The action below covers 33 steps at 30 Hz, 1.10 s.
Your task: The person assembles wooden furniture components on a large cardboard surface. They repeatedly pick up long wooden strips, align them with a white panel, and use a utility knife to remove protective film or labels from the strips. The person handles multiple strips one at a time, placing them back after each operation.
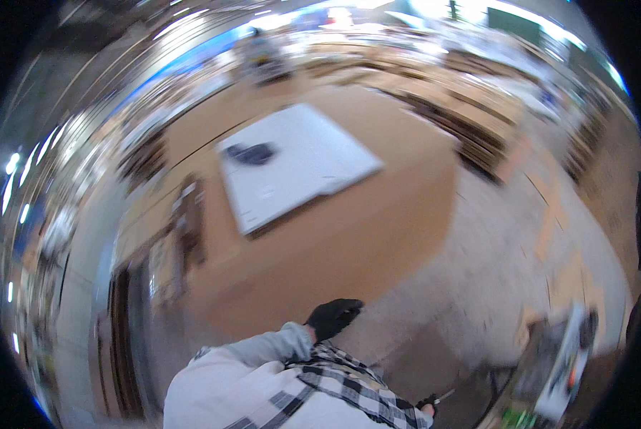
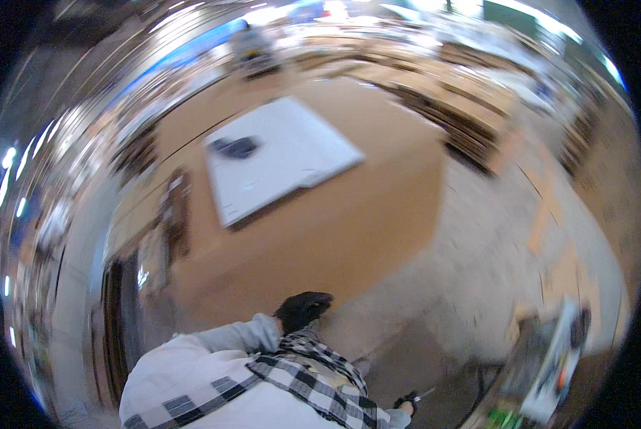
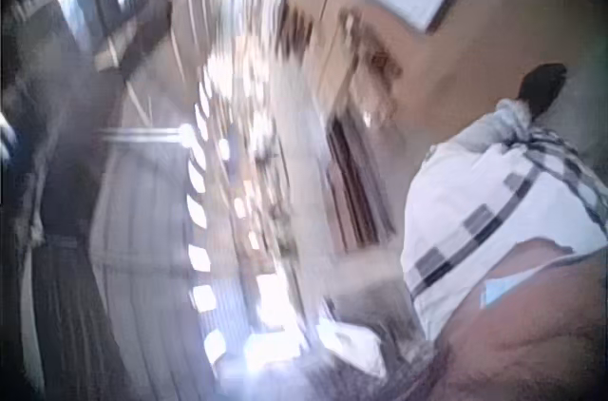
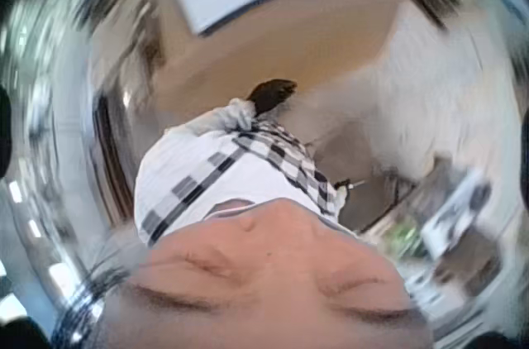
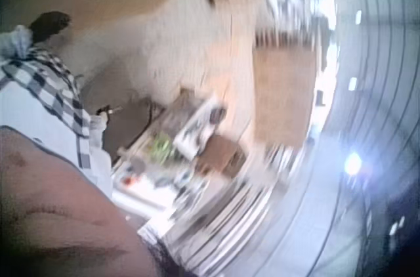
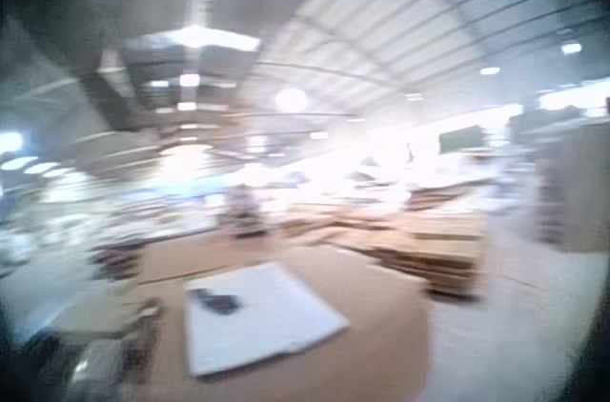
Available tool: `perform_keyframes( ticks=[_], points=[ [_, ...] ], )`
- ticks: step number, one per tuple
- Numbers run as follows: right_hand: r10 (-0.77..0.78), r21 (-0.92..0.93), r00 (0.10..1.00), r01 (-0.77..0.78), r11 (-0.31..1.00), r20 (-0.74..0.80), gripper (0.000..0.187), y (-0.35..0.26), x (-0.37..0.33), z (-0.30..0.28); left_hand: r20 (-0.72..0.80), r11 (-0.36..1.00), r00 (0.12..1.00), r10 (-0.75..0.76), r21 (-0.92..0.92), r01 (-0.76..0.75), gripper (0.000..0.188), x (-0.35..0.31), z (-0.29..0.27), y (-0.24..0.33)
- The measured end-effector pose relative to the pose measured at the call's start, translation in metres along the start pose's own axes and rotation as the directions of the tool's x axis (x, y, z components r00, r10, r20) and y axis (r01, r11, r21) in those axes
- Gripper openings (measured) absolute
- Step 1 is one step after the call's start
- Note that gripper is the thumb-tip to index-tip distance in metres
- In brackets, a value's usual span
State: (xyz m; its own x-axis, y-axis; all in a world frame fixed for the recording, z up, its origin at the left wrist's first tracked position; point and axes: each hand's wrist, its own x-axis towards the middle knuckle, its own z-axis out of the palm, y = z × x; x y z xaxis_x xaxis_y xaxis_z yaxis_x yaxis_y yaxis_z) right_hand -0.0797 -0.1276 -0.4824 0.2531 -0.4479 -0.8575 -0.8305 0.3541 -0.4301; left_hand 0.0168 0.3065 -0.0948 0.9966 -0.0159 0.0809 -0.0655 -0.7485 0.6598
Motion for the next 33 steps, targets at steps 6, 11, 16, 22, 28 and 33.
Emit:
perform_keyframes(
  ticks=[6,11,16,22,28,33],
  points=[
    [-0.078,-0.201,0.806,0.239,0.950,0.587,0.030,-0.139,-0.097,0.165,-0.522,0.948,0.811,-0.263,0.017,0.318,0.031,-0.046,-0.112,-0.100],
    [-0.240,0.018,0.731,0.298,0.954,0.638,0.024,-0.224,-0.164,0.271,-0.866,0.881,0.410,-0.285,-0.069,0.468,0.047,-0.070,-0.235,-0.215],
    [-0.435,0.214,0.557,0.417,0.883,0.708,0.033,-0.253,-0.345,0.363,-0.806,0.430,0.225,-0.548,-0.041,0.902,0.074,-0.107,-0.333,-0.353],
    [-0.446,-0.010,0.658,0.568,0.823,0.607,0.027,-0.278,-0.393,0.417,-0.280,-0.036,-0.053,-0.959,-0.065,0.997,0.121,-0.148,-0.350,-0.372],
    [-0.439,-0.025,0.672,0.562,0.827,0.596,0.019,-0.283,-0.431,0.503,-0.641,0.215,-0.002,-0.767,-0.260,0.941,0.082,-0.213,-0.313,-0.411],
    [-0.402,0.107,0.386,0.597,0.795,0.830,0.027,-0.278,-0.459,0.544,-0.774,0.437,0.118,-0.622,-0.217,0.873,0.074,-0.213,-0.324,-0.346]
  ],
)
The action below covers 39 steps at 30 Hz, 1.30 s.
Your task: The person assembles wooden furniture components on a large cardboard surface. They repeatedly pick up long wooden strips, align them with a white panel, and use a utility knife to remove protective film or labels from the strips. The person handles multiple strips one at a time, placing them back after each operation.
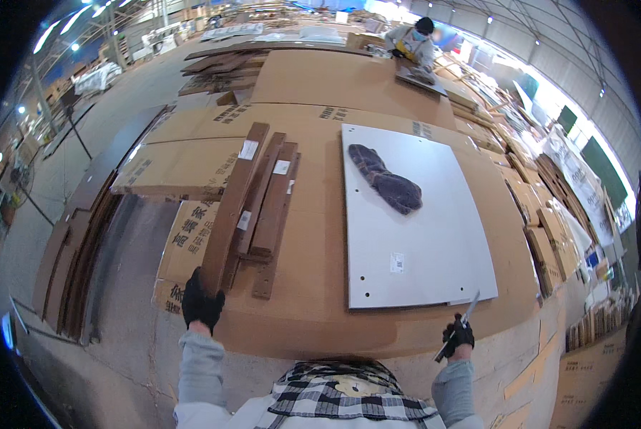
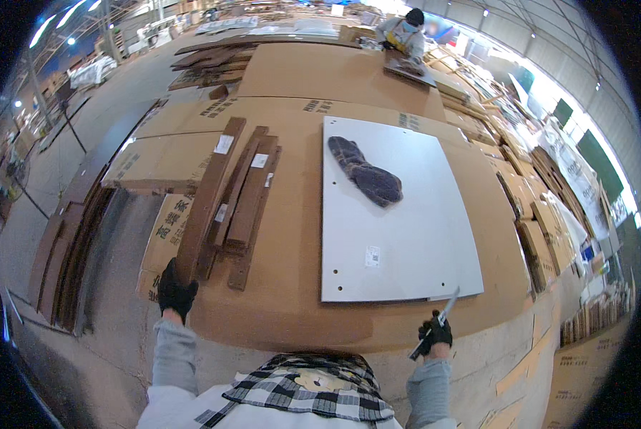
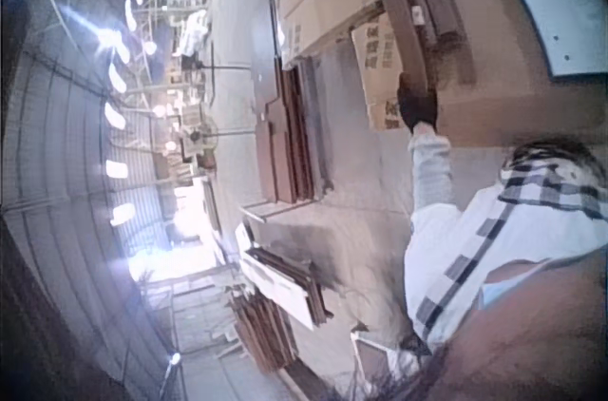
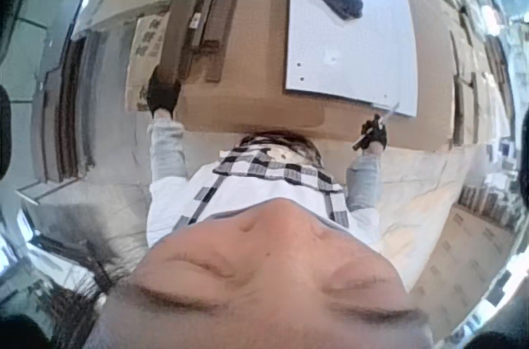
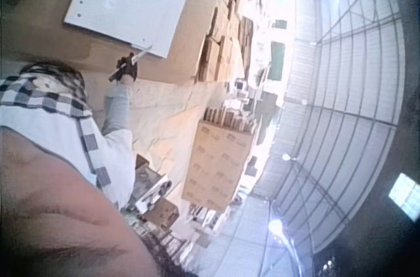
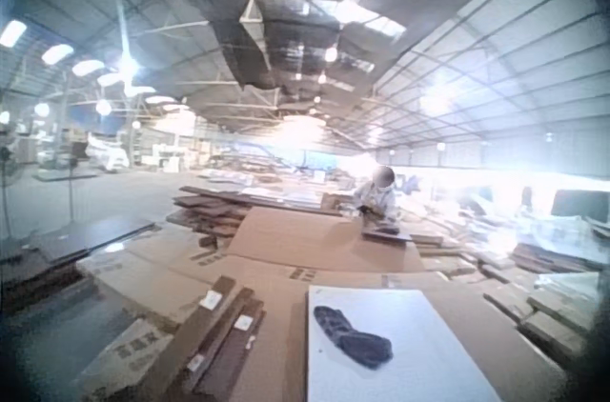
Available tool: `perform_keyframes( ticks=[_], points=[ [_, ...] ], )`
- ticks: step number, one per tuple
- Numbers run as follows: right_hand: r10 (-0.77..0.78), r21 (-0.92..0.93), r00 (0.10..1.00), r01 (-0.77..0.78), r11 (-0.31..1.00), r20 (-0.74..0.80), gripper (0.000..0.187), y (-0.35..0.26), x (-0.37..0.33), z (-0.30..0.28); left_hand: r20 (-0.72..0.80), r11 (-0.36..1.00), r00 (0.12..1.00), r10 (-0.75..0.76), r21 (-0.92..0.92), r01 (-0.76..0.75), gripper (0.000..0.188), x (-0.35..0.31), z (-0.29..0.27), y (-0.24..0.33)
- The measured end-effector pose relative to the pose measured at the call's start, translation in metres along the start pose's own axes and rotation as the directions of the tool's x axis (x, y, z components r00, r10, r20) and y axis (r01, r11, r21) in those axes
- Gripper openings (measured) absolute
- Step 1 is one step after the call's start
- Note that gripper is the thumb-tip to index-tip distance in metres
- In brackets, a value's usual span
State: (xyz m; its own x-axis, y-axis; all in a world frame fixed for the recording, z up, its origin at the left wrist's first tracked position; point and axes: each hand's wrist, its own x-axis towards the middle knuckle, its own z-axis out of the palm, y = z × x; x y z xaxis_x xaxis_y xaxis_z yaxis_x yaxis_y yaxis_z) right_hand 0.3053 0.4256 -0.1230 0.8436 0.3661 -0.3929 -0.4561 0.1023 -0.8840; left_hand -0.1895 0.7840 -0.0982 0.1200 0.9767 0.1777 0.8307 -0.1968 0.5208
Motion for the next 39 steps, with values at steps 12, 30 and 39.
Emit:
perform_keyframes(
  ticks=[12,30,39],
  points=[
    [-0.149,0.074,0.895,0.130,0.989,0.420,0.068,-0.032,0.003,0.098,0.539,0.833,0.647,0.540,-0.231,-0.503,0.065,-0.044,0.105,0.216],
    [0.117,-0.300,0.912,0.006,0.954,0.392,0.047,-0.020,0.017,0.104,0.359,0.766,0.677,0.642,-0.276,-0.580,0.068,-0.081,0.193,0.290],
    [-0.085,-0.354,0.430,0.826,0.439,0.899,0.046,0.032,-0.010,0.139,0.028,0.967,0.991,-0.134,-0.213,0.137,0.048,-0.099,0.108,0.119]
  ],
)
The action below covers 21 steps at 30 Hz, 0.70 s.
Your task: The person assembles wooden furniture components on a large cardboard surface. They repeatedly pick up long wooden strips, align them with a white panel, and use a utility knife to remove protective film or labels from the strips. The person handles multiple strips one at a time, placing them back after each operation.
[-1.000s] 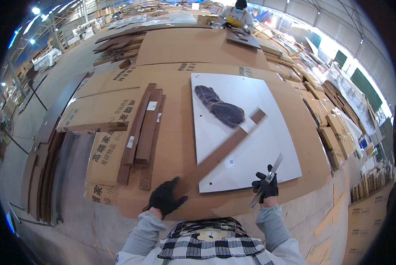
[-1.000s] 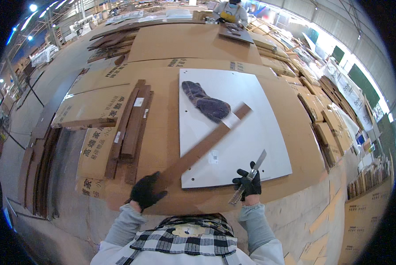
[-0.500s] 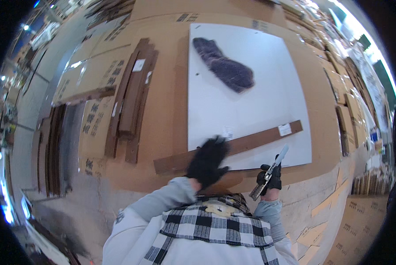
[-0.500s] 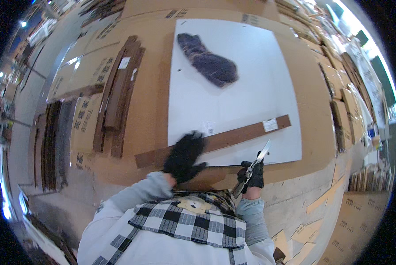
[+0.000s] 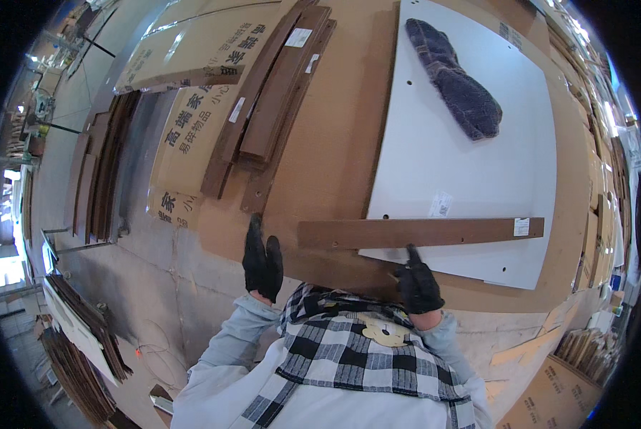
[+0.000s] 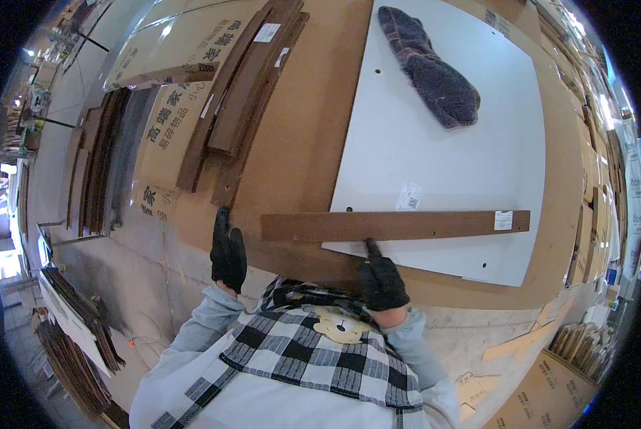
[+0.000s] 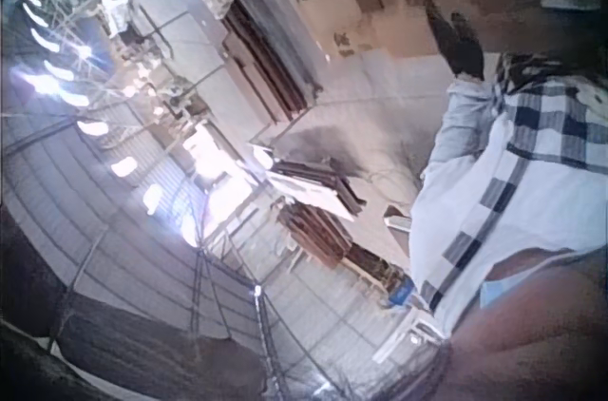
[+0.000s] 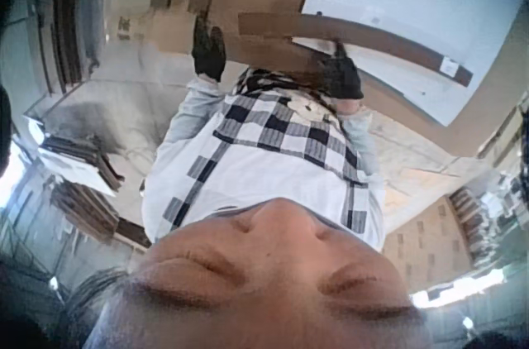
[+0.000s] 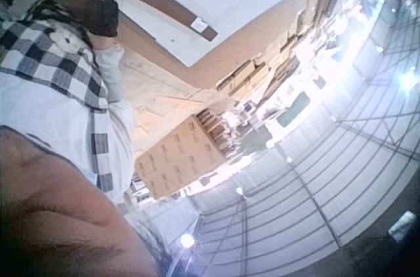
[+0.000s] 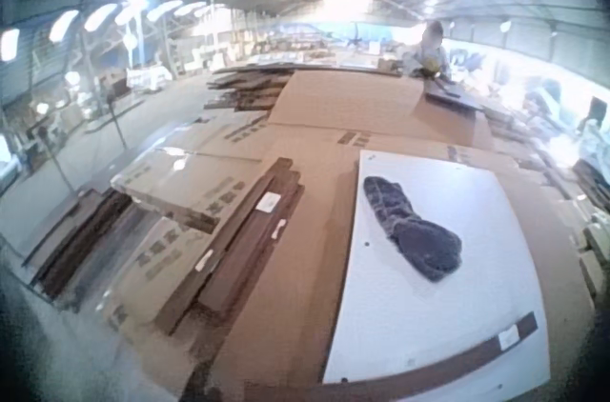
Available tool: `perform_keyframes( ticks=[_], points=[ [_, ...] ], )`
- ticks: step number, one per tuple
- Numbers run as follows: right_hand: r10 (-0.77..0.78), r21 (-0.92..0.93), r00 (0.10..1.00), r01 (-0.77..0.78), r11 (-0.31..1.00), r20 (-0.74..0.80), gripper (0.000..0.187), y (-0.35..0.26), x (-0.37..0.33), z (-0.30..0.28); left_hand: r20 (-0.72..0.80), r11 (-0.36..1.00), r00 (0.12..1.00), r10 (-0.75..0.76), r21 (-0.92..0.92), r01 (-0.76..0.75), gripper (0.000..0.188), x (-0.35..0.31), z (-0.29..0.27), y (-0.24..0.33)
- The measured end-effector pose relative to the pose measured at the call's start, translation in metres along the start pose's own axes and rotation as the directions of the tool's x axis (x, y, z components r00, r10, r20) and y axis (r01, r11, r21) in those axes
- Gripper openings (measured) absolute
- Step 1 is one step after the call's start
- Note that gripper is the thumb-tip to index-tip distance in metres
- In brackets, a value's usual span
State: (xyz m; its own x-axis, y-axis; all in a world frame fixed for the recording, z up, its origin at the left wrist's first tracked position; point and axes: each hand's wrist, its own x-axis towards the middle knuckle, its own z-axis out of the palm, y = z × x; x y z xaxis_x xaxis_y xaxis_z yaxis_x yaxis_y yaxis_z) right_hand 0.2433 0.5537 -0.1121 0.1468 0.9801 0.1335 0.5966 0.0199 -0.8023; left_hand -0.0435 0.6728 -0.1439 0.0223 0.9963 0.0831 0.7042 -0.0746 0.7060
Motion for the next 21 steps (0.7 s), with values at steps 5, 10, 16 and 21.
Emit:
perform_keyframes(
  ticks=[5,10,16,21],
  points=[
    [-0.038,-0.138,0.963,0.077,0.987,0.267,0.054,-0.053,0.031,0.031,0.606,0.545,0.794,-0.044,-0.651,0.528,0.050,0.013,0.007,0.026],
    [0.141,-0.258,0.932,-0.054,0.965,0.335,0.051,-0.075,0.032,0.059,0.711,0.305,0.696,0.104,-0.688,0.658,0.052,0.016,-0.003,0.020],
    [0.092,-0.313,0.931,0.025,0.949,0.354,0.049,-0.083,0.023,0.087,0.753,0.456,0.656,0.051,-0.602,0.655,0.051,0.024,-0.004,0.013],
    [0.105,-0.342,0.920,0.033,0.939,0.378,0.055,-0.085,0.017,0.096,0.703,0.536,0.695,0.150,-0.649,0.540,0.051,0.027,-0.004,0.013]
  ],
)
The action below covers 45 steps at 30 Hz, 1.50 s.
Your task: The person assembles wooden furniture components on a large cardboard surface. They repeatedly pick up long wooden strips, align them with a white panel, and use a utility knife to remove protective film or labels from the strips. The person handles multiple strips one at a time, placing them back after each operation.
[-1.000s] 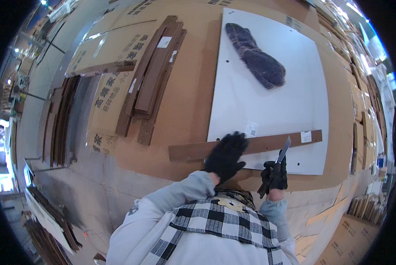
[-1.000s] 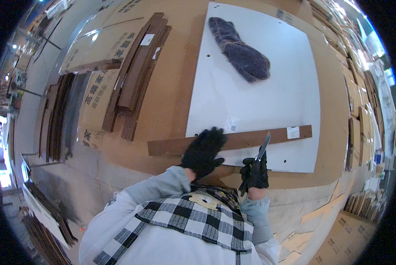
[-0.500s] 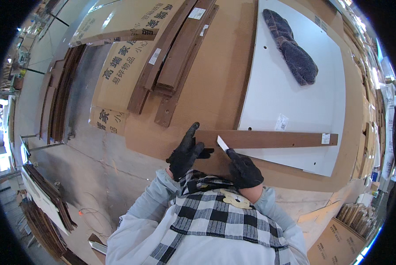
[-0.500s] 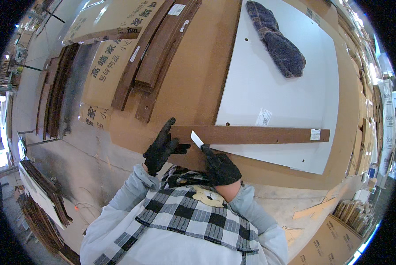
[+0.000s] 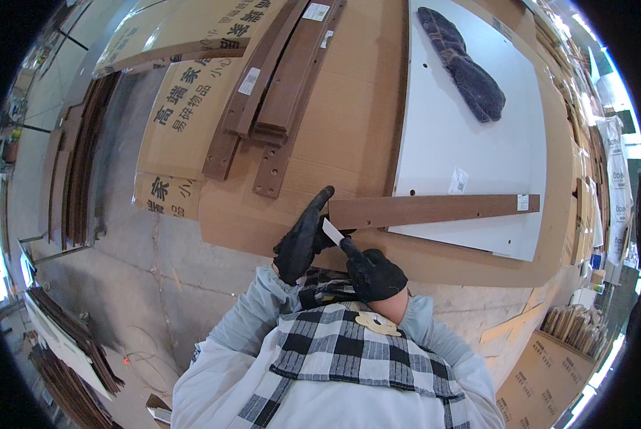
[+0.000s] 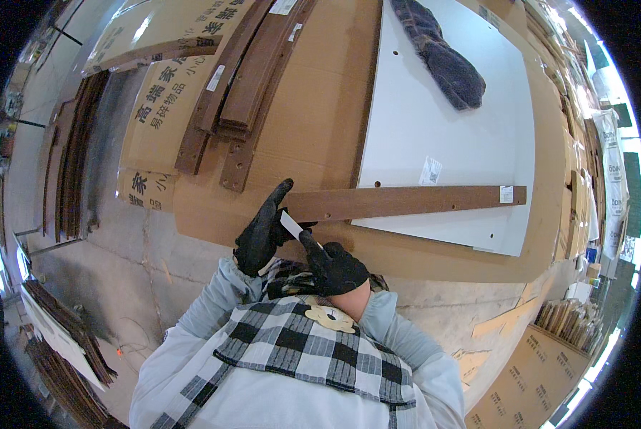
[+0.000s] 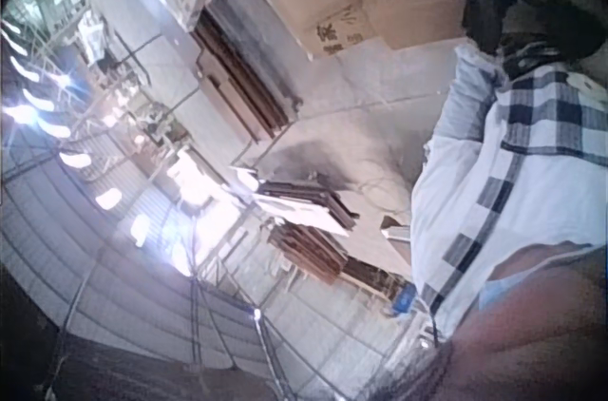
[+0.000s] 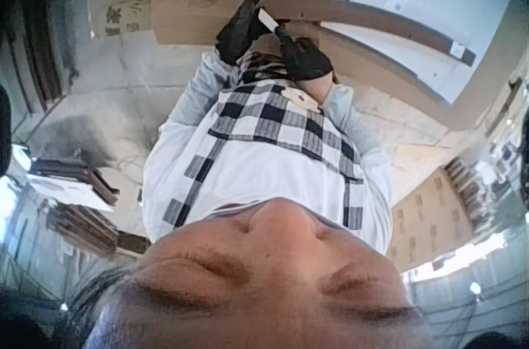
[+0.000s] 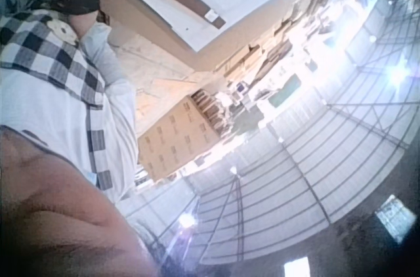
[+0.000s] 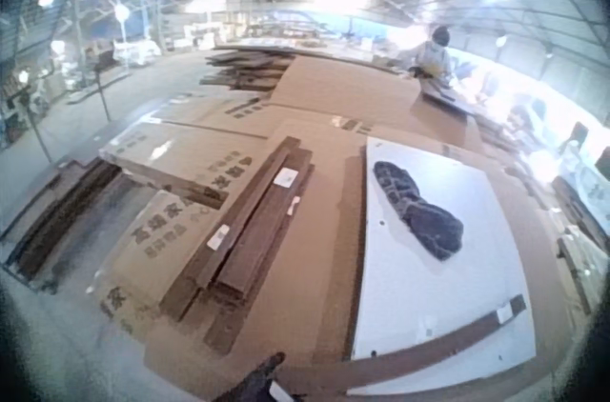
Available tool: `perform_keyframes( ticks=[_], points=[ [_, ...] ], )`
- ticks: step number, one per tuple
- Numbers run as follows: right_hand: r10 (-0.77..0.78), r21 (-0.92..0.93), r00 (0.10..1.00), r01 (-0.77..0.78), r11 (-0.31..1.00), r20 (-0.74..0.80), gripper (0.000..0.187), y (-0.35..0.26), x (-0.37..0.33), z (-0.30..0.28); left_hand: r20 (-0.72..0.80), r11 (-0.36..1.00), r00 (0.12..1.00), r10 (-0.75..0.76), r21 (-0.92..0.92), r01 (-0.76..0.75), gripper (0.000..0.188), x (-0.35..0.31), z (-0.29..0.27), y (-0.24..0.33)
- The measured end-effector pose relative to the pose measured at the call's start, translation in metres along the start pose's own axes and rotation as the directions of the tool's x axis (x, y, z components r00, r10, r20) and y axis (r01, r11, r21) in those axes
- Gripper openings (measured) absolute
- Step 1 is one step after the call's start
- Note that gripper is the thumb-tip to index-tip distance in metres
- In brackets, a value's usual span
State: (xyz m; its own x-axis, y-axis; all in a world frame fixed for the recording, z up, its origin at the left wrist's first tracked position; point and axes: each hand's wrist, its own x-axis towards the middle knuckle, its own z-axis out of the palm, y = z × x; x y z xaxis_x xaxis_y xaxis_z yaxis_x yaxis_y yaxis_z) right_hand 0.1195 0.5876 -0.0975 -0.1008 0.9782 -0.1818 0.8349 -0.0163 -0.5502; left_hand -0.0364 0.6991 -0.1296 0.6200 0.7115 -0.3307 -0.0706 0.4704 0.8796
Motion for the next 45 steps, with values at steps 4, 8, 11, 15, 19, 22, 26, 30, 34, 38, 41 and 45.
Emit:
perform_keyframes(
  ticks=[4,8,11,15,19,22,26,30,34,38,41,45],
  points=[
    [0.022,0.020,0.999,-0.022,1.000,-0.032,0.047,-0.004,0.001,0.003,0.007,0.992,1.000,-0.016,-0.125,0.016,0.052,-0.001,0.001,0.003],
    [0.005,0.026,0.997,-0.003,1.000,-0.072,0.047,-0.005,-0.003,0.002,0.008,0.985,1.000,-0.026,-0.171,0.027,0.052,0.002,-0.001,-0.001],
    [0.076,-0.075,0.995,-0.081,0.994,-0.067,0.044,0.004,-0.011,0.000,-0.020,0.966,0.999,-0.044,-0.254,0.038,0.052,0.006,0.001,-0.008],
    [0.225,0.029,0.928,-0.227,0.973,-0.295,0.039,0.020,-0.027,-0.009,-0.015,0.945,0.998,-0.061,-0.322,0.053,0.050,0.006,0.002,-0.008],
    [-0.018,0.044,0.966,0.030,0.999,-0.257,0.035,0.024,-0.026,-0.001,-0.096,0.981,0.990,-0.099,-0.174,0.081,0.049,0.008,0.012,0.004],
    [0.057,-0.031,0.960,-0.068,0.997,-0.273,0.018,0.039,-0.030,-0.001,-0.155,0.995,0.986,-0.061,-0.083,0.049,0.046,0.012,0.009,-0.003],
    [0.175,-0.134,0.797,-0.305,0.943,-0.578,0.011,0.097,-0.054,-0.019,-0.201,0.995,0.975,-0.099,-0.024,0.096,0.046,0.015,0.010,0.001],
    [0.443,0.140,0.712,-0.443,0.885,-0.546,0.021,0.131,-0.067,-0.039,-0.281,0.994,0.954,-0.105,-0.004,0.109,0.050,0.020,0.023,0.006],
    [0.147,-0.107,0.833,-0.239,0.965,-0.533,0.031,0.120,-0.068,-0.029,-0.289,0.985,0.956,-0.056,0.143,0.101,0.046,0.022,0.030,0.003],
    [0.309,-0.124,0.720,-0.480,0.869,-0.622,0.040,0.163,-0.086,-0.061,-0.360,0.960,0.933,0.004,0.261,0.097,0.041,0.013,0.009,0.002],
    [0.381,-0.084,0.628,-0.582,0.809,-0.679,0.043,0.217,-0.106,-0.075,-0.339,0.948,0.941,0.017,0.303,0.092,0.041,0.012,0.003,0.007],
    [0.660,0.125,0.455,-0.760,0.637,-0.598,0.044,0.248,-0.115,-0.107,-0.369,0.931,0.929,0.028,0.348,0.110,0.042,0.011,0.000,0.005]
  ],
)
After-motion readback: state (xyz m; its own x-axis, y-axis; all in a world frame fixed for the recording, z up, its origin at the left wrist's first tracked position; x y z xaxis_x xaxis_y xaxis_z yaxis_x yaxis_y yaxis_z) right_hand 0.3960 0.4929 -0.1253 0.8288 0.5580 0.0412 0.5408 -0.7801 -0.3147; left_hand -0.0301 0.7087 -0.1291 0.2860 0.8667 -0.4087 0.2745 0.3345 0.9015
